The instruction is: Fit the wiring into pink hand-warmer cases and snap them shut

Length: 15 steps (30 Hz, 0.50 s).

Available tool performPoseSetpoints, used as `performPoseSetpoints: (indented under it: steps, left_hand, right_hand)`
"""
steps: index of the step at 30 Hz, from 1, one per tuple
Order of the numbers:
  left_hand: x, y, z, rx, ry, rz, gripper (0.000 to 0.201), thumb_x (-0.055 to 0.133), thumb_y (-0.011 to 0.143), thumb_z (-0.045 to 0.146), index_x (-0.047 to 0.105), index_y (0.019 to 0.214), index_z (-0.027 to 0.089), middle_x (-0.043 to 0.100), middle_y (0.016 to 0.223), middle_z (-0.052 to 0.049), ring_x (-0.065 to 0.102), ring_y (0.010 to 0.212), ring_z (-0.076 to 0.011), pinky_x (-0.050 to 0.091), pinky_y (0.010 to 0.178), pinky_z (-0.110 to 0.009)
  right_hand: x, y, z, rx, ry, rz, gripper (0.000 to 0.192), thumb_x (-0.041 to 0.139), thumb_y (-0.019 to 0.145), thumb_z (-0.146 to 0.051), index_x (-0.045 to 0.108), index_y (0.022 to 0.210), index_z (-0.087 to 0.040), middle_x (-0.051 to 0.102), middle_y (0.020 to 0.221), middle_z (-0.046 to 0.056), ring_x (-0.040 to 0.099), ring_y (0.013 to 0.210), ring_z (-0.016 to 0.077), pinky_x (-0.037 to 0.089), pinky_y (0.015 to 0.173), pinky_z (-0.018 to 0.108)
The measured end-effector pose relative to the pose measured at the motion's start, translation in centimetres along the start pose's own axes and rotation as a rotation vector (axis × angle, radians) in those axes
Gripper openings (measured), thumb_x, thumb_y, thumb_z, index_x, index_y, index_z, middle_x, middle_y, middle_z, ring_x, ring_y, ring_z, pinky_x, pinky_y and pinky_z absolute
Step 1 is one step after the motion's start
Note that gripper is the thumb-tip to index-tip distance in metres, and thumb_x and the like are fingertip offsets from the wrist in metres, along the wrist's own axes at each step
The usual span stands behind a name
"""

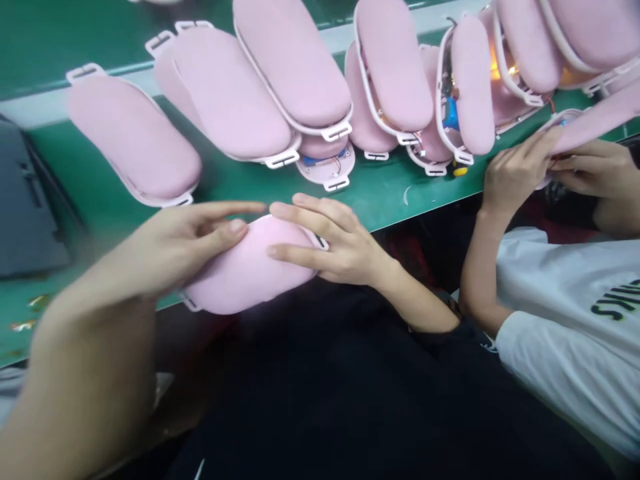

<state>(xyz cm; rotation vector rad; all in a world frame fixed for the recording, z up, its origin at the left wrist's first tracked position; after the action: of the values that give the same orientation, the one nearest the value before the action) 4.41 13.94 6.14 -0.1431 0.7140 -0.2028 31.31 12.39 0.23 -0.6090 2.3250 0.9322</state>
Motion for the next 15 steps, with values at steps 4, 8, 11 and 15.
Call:
performPoseSetpoints:
  steps: [4, 8, 11, 15]
  left_hand:
    - [-0.5, -1.0, 0.3, 0.279, 0.060, -0.127, 0.094, 0.078, 0.080, 0.088, 0.077, 0.143, 0.018, 0.086, 0.128, -0.014, 0.085, 0.109, -0.0376, 0.071, 0.086, -0.048]
    - [1.6, -4.9, 0.8, 0.586, 0.294, 0.188, 0.040, 0.084, 0.097, 0.038, 0.081, 0.136, 0.027, 0.088, 0.123, -0.006, 0.088, 0.097, -0.0295, 0.072, 0.089, -0.039]
    - [3.6, -5.9, 0.5, 0.634, 0.275, 0.324, 0.037, 0.083, 0.096, 0.017, 0.080, 0.132, 0.025, 0.089, 0.117, -0.005, 0.088, 0.099, -0.0264, 0.073, 0.090, -0.039]
    - [4.8, -5.8, 0.0, 0.685, 0.220, 0.413, 0.044, 0.084, 0.091, 0.005, 0.077, 0.132, 0.018, 0.089, 0.112, -0.008, 0.087, 0.099, -0.0273, 0.072, 0.090, -0.041]
  right_hand:
    - [-0.6, 0.7, 1.3, 0.013, 0.042, -0.037, 0.039, 0.069, 0.109, -0.053, 0.076, 0.134, -0.025, 0.081, 0.139, 0.007, 0.073, 0.136, 0.0267, 0.049, 0.128, 0.053]
    - [0.0, 1.2, 1.3, 0.005, 0.192, 0.088, 0.039, 0.070, 0.110, -0.050, 0.075, 0.129, -0.016, 0.083, 0.126, 0.013, 0.078, 0.121, 0.0233, 0.063, 0.107, 0.043]
    - [0.8, 1.1, 0.7, -0.030, 0.236, 0.231, 0.023, 0.077, 0.107, -0.037, 0.076, 0.120, -0.019, 0.085, 0.114, 0.008, 0.082, 0.105, 0.0208, 0.066, 0.093, 0.039]
    - [1.4, 1.1, 0.3, -0.044, 0.222, 0.365, 0.017, 0.083, 0.102, -0.028, 0.077, 0.116, -0.021, 0.087, 0.104, 0.005, 0.082, 0.091, 0.0198, 0.065, 0.079, 0.036]
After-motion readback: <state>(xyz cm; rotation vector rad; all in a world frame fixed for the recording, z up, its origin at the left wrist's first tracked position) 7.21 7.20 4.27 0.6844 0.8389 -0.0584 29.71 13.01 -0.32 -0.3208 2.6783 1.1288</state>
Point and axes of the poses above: each hand's wrist, its own y-axis towards the middle knuckle, its own x-axis out of the palm, z = x × y, the point moved 1 cm from there along y, towards the middle knuckle
